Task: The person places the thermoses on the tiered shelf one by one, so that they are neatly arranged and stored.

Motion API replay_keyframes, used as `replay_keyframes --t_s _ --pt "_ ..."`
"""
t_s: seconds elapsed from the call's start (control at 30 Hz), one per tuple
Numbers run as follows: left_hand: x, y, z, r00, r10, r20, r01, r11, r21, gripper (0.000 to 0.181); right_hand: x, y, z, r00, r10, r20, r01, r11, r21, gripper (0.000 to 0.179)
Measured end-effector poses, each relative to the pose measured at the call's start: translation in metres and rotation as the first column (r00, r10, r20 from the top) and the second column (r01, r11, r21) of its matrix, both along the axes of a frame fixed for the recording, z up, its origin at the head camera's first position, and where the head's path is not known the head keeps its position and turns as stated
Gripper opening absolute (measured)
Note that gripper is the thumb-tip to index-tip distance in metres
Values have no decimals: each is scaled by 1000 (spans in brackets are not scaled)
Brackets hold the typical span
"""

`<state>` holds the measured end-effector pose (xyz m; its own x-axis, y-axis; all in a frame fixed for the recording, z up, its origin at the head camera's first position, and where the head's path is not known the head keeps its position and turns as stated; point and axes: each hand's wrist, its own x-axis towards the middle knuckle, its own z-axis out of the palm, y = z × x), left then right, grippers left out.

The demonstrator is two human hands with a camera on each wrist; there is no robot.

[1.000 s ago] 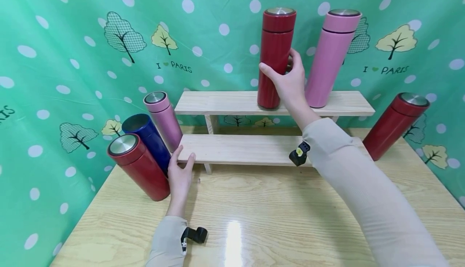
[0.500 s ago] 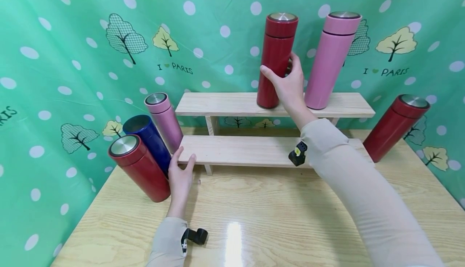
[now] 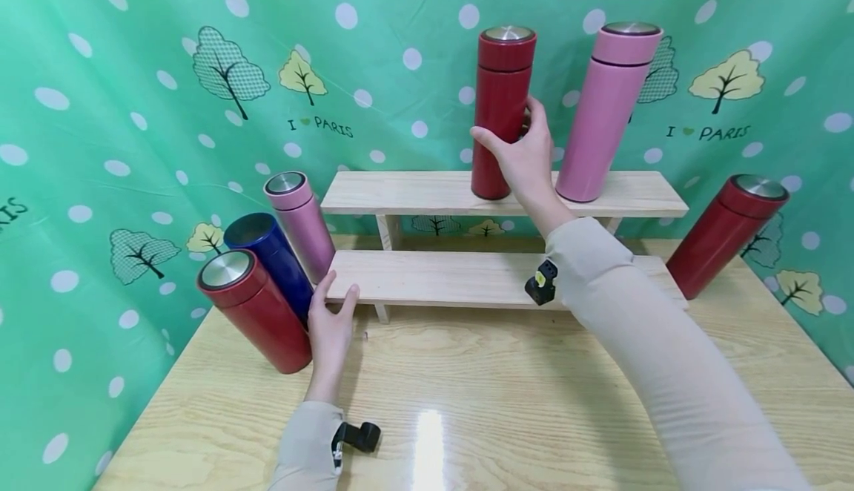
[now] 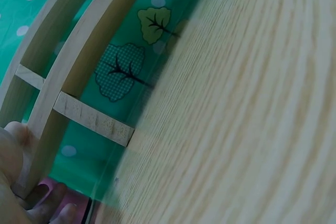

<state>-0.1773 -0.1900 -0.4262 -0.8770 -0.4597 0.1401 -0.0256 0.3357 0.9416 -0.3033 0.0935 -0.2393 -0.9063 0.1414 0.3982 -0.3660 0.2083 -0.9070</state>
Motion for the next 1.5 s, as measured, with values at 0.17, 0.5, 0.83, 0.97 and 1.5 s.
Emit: replay_keyframes --t_s 0.17,0.5,0.83,0.97,1.5 --pt "-1 1 -1 1000 -22 2 22 1000 -5 58 0 4 0 1000 -2 12 2 1000 -9 84" --pt "1 3 -5 1000 -17 20 17 1000 -6 58 2 9 -11 1000 16 9 -16 999 33 86" --pt "2 2 -5 1000 1 17 -1 1000 -11 57 6 11 -16 999 30 -23 -29 997 75 87" --pt "2 2 -5 1000 2 19 -1 1000 -7 57 15 15 -15 999 36 -37 -33 997 68 86" --pt "1 0 0 1000 5 12 -5 1000 -17 57 68 46 -19 979 135 -151 -137 991 -4 69"
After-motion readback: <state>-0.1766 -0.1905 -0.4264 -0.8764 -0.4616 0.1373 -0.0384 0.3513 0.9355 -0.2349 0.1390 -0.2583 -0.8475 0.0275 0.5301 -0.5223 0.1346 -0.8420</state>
